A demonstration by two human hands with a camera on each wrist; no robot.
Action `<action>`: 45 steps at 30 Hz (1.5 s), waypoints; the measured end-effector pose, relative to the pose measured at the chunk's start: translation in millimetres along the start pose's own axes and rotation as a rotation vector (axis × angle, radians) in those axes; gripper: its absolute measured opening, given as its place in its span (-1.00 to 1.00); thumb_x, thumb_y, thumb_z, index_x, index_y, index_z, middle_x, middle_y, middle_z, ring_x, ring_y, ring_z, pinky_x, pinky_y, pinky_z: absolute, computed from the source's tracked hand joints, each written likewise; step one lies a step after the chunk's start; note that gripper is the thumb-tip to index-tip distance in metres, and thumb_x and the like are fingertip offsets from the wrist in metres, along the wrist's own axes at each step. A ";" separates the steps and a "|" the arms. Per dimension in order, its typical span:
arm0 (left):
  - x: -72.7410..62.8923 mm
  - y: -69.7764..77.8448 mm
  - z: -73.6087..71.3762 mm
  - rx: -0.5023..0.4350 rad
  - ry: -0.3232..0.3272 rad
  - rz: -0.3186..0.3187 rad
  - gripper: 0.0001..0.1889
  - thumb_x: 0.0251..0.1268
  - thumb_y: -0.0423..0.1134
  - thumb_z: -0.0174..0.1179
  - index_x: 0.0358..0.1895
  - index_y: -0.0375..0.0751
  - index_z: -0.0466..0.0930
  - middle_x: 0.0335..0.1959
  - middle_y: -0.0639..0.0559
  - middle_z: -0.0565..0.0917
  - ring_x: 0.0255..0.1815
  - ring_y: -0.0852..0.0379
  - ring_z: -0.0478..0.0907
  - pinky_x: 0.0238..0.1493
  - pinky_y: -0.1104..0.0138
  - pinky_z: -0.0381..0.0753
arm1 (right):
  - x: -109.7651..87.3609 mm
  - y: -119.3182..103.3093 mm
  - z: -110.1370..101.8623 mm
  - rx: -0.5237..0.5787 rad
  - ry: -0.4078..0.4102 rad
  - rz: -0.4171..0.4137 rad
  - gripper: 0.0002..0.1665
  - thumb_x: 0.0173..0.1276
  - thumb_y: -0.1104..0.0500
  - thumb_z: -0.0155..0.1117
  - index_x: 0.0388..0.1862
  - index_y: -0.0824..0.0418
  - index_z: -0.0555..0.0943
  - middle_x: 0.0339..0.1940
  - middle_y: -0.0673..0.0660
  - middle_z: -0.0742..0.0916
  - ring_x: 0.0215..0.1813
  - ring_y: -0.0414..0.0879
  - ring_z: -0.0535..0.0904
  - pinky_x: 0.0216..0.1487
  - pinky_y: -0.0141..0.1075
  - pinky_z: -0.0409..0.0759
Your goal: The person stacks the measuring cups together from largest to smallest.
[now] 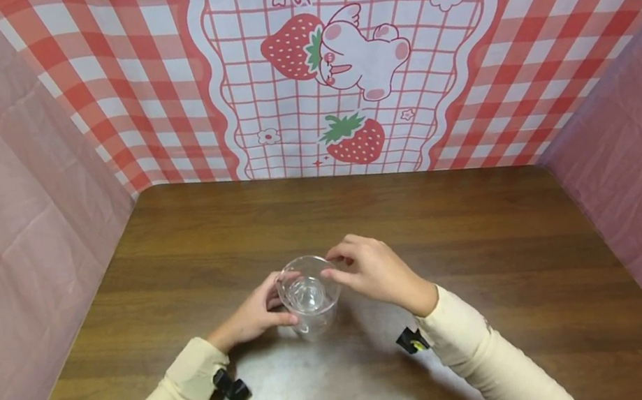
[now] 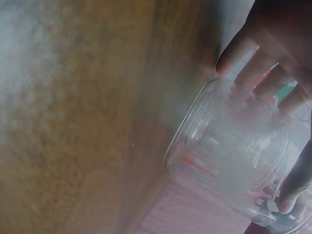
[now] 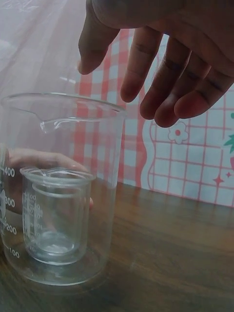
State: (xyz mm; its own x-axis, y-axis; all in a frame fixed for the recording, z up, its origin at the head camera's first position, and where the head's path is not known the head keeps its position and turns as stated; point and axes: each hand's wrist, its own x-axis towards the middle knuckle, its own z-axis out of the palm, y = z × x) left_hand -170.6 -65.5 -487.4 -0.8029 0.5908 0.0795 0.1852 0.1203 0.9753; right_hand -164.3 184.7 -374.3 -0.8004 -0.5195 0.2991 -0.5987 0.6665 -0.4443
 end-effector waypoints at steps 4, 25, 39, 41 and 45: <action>0.6 0.0 -0.2 0.004 0.003 0.002 -0.24 0.06 -0.33 0.42 0.30 -0.41 0.21 0.44 -0.35 0.29 0.37 -0.32 0.35 0.39 -0.04 0.42 | -1.5 2.5 1.3 -0.004 -0.011 0.012 -0.70 0.23 0.03 0.43 -0.14 0.17 0.72 -0.29 0.05 0.72 -0.24 -0.13 0.62 -0.30 -0.34 0.64; -1.7 0.4 1.9 0.006 -0.002 -0.008 -0.24 0.06 -0.29 0.43 0.30 -0.39 0.21 0.44 -0.34 0.28 0.37 -0.31 0.36 0.39 -0.04 0.42 | -14.3 13.5 18.1 0.058 -0.058 0.068 -0.44 0.12 -0.05 0.50 0.06 0.17 0.63 -0.24 0.03 0.66 -0.20 -0.09 0.59 -0.26 -0.17 0.69; 0.7 -1.9 0.8 -0.005 -0.002 -0.002 -0.22 0.06 -0.29 0.43 0.32 -0.39 0.20 0.44 -0.34 0.29 0.36 -0.30 0.36 0.39 -0.04 0.42 | -19.3 21.5 23.0 0.233 -0.190 0.070 -0.03 -0.09 -0.13 0.61 0.26 0.30 0.48 -0.02 0.12 0.73 -0.12 -0.11 0.62 -0.18 -0.18 0.71; 0.5 -2.1 0.8 -0.009 -0.002 -0.001 -0.22 0.06 -0.29 0.43 0.32 -0.40 0.20 0.44 -0.34 0.29 0.36 -0.30 0.37 0.39 -0.04 0.42 | -20.5 22.5 25.5 0.245 -0.191 0.077 -0.03 -0.08 -0.07 0.63 0.28 0.29 0.47 0.00 0.13 0.72 -0.12 -0.12 0.61 -0.17 -0.20 0.72; 0.2 -1.9 1.2 -0.017 -0.005 -0.005 -0.21 0.05 -0.29 0.44 0.32 -0.40 0.20 0.44 -0.34 0.29 0.34 -0.30 0.38 0.39 -0.03 0.42 | -23.0 23.3 32.2 0.274 -0.187 0.092 0.00 -0.08 0.00 0.64 0.32 0.31 0.43 0.03 0.17 0.71 -0.10 -0.09 0.61 -0.16 -0.21 0.73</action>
State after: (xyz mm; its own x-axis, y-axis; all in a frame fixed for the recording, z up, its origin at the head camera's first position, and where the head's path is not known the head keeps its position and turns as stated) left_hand -170.4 -64.7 -489.5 -0.8010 0.5940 0.0739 0.1714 0.1094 0.9791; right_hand -158.9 195.0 -418.8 -0.8158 -0.5700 0.0980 -0.4729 0.5598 -0.6804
